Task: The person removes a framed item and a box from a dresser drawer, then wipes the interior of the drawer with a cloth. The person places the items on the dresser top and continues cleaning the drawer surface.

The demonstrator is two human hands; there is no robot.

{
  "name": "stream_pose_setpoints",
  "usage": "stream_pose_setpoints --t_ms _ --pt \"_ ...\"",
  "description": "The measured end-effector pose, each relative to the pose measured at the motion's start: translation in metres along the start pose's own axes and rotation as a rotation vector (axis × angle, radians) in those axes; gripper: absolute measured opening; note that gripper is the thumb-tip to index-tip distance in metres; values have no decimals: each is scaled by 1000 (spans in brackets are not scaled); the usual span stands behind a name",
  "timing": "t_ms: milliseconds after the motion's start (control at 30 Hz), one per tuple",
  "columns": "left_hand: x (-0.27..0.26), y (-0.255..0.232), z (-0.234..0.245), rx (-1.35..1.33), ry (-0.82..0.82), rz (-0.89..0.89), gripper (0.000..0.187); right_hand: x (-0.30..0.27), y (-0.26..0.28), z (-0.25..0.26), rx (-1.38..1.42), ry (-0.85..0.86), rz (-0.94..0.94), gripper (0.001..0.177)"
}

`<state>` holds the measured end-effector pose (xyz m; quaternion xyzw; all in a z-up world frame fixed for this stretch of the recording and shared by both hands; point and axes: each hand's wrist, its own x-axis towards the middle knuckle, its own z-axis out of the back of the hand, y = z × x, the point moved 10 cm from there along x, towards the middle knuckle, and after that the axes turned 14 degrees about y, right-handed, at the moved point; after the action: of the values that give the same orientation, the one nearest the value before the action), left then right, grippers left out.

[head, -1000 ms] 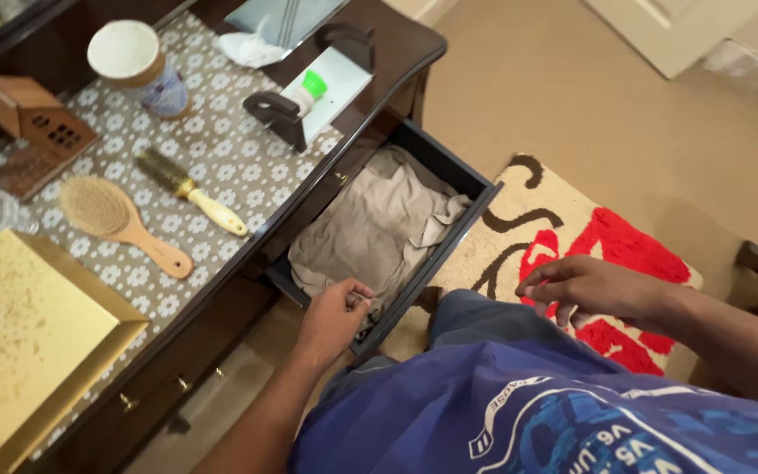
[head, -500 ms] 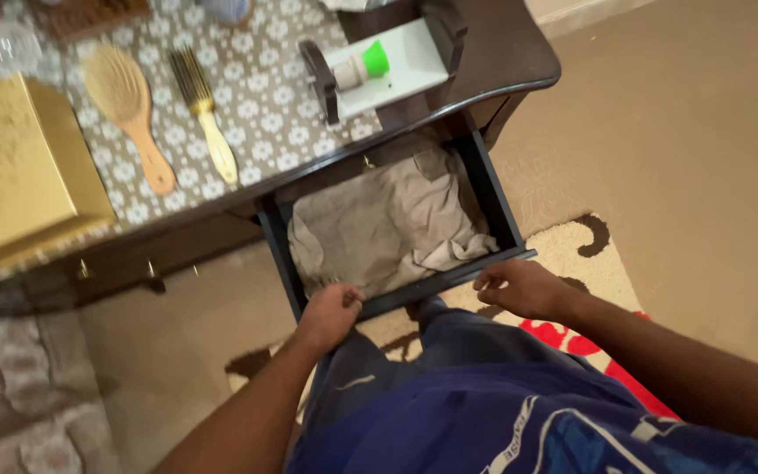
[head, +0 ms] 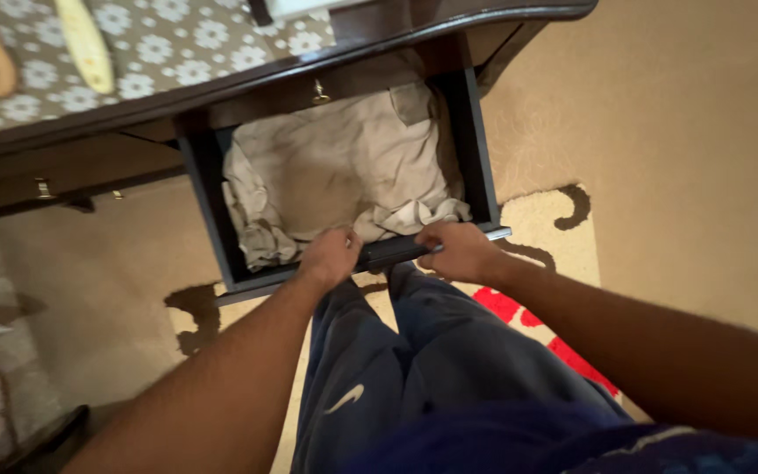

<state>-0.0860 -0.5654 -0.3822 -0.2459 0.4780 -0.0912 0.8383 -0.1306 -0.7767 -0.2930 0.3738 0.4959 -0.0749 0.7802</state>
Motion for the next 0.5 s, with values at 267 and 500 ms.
stream_pose_setpoints --t_ms 267,500 --pt "104 28 -44 37 197 80 40 -11 -6 -8 129 -62 108 42" --pt "147 47 -67 156 406 108 51 -13 -12 0 179 -122 156 37"
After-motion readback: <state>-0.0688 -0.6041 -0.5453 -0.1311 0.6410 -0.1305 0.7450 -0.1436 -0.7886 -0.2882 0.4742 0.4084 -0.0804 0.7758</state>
